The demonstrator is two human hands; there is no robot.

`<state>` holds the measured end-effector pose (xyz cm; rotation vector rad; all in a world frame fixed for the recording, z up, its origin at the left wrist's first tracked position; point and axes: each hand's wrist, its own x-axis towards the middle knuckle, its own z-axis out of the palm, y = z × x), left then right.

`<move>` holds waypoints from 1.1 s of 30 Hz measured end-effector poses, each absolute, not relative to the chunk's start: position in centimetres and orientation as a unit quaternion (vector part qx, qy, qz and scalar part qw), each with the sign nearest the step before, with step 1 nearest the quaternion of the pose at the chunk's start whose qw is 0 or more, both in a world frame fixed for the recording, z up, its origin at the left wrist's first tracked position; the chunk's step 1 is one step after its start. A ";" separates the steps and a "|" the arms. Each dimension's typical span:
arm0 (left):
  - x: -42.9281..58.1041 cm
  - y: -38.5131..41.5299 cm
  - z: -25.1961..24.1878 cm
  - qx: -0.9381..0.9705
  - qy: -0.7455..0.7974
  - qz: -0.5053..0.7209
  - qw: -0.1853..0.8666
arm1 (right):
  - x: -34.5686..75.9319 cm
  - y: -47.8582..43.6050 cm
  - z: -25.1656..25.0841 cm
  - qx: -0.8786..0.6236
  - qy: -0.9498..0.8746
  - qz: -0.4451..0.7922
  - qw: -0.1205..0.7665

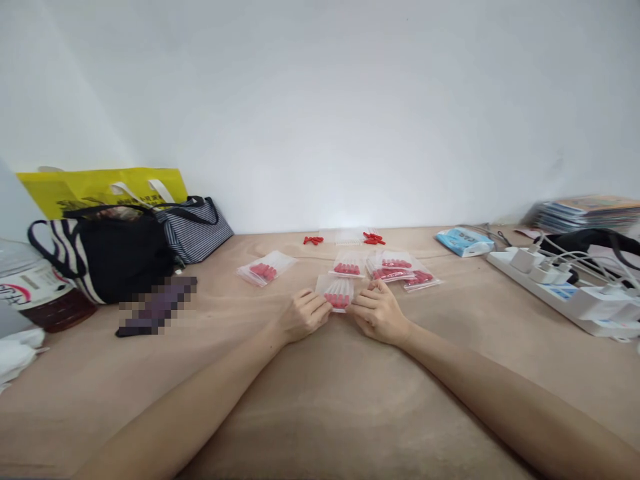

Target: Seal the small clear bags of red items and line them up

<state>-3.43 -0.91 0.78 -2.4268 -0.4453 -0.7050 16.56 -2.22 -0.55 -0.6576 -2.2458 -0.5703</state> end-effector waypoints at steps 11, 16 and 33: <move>-7.6 -1.0 1.0 -0.899 -0.160 -0.289 0.287 | 16.6 -2.0 -0.8 -0.258 -0.869 -0.185 0.380; -7.6 -1.7 1.2 -0.917 -0.267 -0.285 0.073 | 16.7 -1.9 -1.1 -0.264 -0.874 -0.168 0.373; -7.0 1.5 1.3 -0.362 -0.575 -0.584 -0.444 | 17.0 -2.5 -1.0 -0.276 -0.915 0.000 0.294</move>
